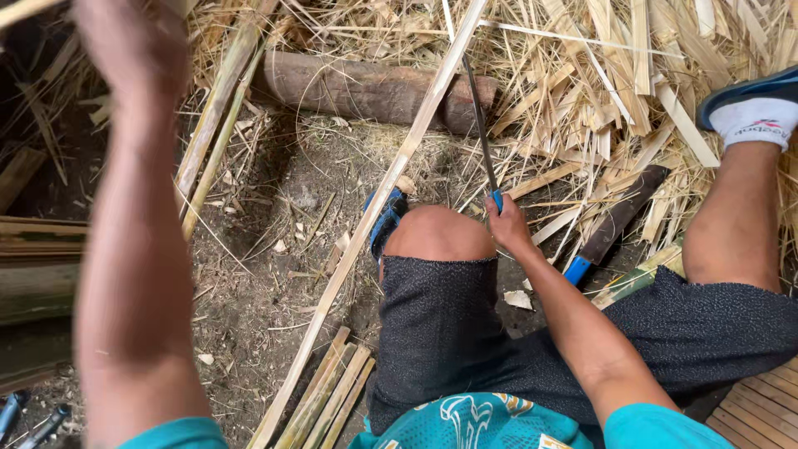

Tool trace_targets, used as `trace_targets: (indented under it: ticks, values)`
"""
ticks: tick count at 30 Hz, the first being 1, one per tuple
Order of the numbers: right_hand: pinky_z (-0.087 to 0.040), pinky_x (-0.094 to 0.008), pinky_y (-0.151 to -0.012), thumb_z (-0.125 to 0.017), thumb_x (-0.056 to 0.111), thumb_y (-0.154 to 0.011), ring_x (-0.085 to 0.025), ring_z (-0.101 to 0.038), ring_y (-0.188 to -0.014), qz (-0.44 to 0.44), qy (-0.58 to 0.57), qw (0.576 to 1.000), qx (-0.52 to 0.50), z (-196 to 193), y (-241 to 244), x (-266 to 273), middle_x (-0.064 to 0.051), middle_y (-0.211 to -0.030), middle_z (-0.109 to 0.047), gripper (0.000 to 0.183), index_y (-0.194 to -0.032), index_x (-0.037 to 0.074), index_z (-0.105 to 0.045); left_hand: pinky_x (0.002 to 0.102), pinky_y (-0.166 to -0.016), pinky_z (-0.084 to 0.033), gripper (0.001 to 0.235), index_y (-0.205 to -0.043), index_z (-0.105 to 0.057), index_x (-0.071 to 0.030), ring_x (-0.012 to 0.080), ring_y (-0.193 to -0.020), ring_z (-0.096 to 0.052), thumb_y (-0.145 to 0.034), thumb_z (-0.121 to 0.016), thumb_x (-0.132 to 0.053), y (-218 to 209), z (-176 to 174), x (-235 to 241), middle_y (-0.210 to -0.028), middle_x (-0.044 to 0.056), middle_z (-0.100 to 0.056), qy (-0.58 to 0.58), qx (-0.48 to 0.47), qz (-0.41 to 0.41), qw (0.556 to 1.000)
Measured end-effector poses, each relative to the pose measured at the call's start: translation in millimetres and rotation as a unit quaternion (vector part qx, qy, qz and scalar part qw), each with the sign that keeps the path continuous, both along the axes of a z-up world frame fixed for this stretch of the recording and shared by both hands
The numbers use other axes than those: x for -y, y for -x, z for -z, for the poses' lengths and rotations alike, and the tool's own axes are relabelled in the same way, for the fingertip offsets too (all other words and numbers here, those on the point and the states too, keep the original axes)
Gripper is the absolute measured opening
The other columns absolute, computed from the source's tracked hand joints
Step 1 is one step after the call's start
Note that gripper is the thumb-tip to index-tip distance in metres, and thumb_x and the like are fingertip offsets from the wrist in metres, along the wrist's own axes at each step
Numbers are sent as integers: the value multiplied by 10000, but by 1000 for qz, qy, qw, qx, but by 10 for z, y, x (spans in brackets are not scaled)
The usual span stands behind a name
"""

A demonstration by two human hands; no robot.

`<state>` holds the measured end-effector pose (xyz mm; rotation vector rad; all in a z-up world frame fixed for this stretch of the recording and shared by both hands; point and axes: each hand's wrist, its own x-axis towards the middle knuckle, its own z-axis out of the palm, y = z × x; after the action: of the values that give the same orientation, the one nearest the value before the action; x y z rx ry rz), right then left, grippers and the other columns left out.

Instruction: The person sits on the ground and uses a machete to split long bamboo poles into thin strips. They hold the bamboo with one hand and strike it with the machete, separating the material into smaller pieces.

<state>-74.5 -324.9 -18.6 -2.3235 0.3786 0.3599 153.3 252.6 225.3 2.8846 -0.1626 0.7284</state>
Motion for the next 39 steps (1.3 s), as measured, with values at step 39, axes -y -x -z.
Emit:
trace_targets:
  ticks: [39]
  values:
    - [-374,-308,-356,-420,428,-1115,-111,-433,-450,-33,123,992,-10,-1278,-1667,741,10,-675,-499,363,-1139,71,-480,480,-742,-549,323,-1157,-669,-68,373,-833,-721,-1048,-602,-365,2782,2388,1957,-942,187,-745,293,-417,-118,852]
